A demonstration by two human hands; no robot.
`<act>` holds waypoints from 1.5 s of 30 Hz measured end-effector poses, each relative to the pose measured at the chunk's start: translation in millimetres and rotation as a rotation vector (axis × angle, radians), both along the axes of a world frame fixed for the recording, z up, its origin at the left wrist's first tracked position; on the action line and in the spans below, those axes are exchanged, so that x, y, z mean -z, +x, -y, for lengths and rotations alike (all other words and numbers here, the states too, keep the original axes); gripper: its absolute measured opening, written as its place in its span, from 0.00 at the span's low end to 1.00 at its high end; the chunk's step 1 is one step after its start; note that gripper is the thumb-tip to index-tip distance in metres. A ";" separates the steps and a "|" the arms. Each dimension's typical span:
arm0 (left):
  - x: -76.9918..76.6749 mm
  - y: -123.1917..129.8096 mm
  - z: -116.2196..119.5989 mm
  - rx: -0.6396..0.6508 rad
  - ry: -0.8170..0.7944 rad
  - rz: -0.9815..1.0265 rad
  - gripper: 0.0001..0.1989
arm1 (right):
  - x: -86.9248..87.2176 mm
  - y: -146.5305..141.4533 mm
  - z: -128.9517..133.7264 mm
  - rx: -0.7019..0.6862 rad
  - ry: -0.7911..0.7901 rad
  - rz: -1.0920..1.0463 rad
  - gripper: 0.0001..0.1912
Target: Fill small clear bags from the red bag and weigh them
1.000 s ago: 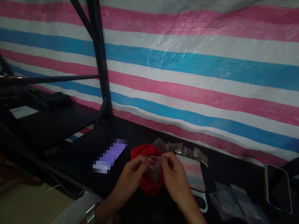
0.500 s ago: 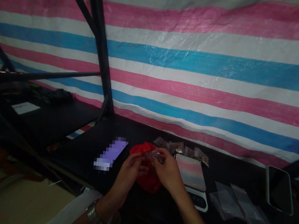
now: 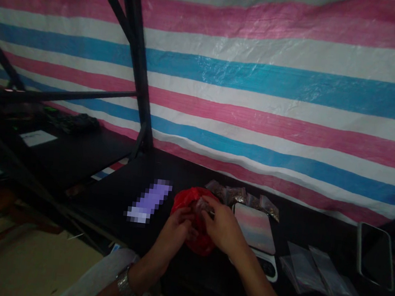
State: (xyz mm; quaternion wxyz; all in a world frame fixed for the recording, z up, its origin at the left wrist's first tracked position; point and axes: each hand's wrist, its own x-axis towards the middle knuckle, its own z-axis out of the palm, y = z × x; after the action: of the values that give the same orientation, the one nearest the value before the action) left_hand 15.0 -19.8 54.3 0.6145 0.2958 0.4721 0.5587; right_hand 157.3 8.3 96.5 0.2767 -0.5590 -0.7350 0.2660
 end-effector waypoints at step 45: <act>-16.4 12.6 9.0 -0.087 0.320 -0.048 0.14 | -17.0 19.2 27.6 0.074 -0.114 -0.616 0.21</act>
State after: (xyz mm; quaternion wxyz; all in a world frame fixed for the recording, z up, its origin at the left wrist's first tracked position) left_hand 27.6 -28.8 70.6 0.5233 0.3825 0.4040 0.6455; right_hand 176.5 -19.3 113.6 0.4640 -0.4928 -0.5797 0.4536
